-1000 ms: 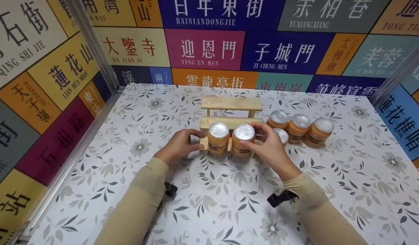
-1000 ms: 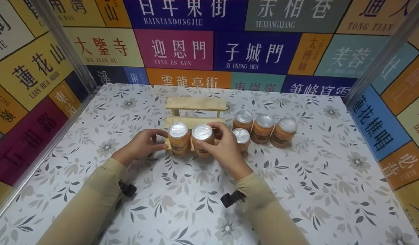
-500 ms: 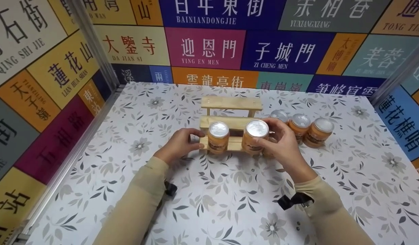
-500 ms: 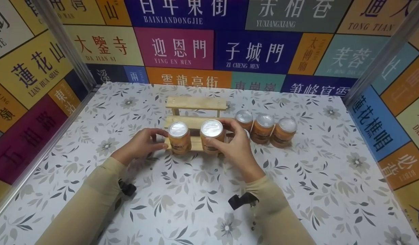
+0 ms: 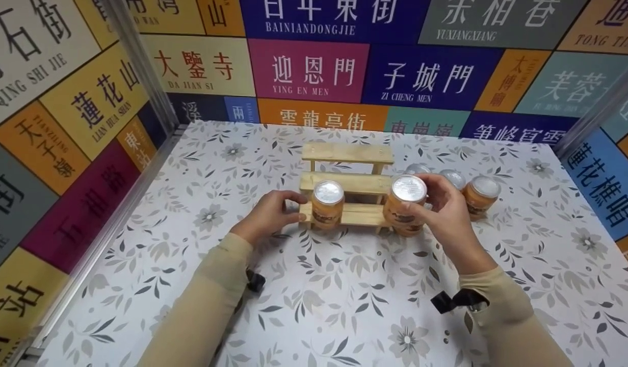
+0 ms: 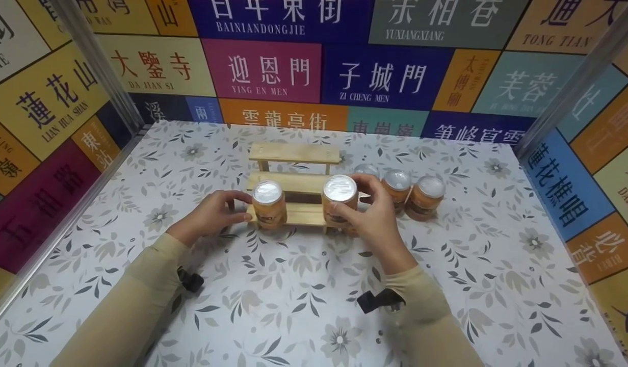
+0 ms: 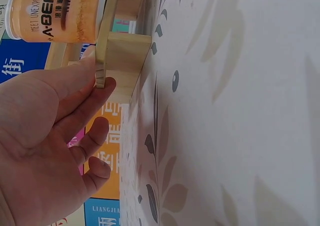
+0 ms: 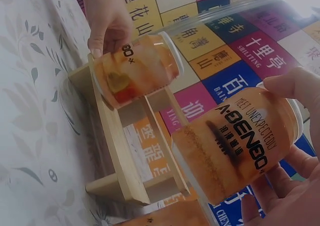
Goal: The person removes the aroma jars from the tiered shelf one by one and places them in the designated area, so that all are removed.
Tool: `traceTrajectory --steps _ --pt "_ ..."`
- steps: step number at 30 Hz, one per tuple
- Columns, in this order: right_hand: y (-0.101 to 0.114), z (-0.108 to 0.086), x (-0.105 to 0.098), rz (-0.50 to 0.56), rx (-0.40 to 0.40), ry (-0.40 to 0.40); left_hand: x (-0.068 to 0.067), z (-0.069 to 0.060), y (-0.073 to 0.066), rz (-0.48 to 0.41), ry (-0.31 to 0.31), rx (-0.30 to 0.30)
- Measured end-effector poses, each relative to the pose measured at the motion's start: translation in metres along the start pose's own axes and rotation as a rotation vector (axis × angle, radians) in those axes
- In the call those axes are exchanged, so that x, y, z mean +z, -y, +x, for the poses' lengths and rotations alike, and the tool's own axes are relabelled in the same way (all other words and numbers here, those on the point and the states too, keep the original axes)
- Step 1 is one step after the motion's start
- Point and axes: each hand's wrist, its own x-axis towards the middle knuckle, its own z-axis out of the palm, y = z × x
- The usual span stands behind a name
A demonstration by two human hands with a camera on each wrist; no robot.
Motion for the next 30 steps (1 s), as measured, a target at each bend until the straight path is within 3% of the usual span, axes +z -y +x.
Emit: traceTrajectory --steps 8,19,30 --pt "0.002 -0.01 -0.016 -0.028 0.017 -0.042 0.002 0.0 0.005 0.019 0.016 0.012" --pt "0.007 -0.014 -0.045 0.033 -0.007 -0.097 0.0 0.001 -0.001 0.01 0.007 -0.008" --pt "0.005 -0.013 -0.069 0.0 0.023 -0.159 -0.001 0.001 0.0 0.016 0.001 -0.009"
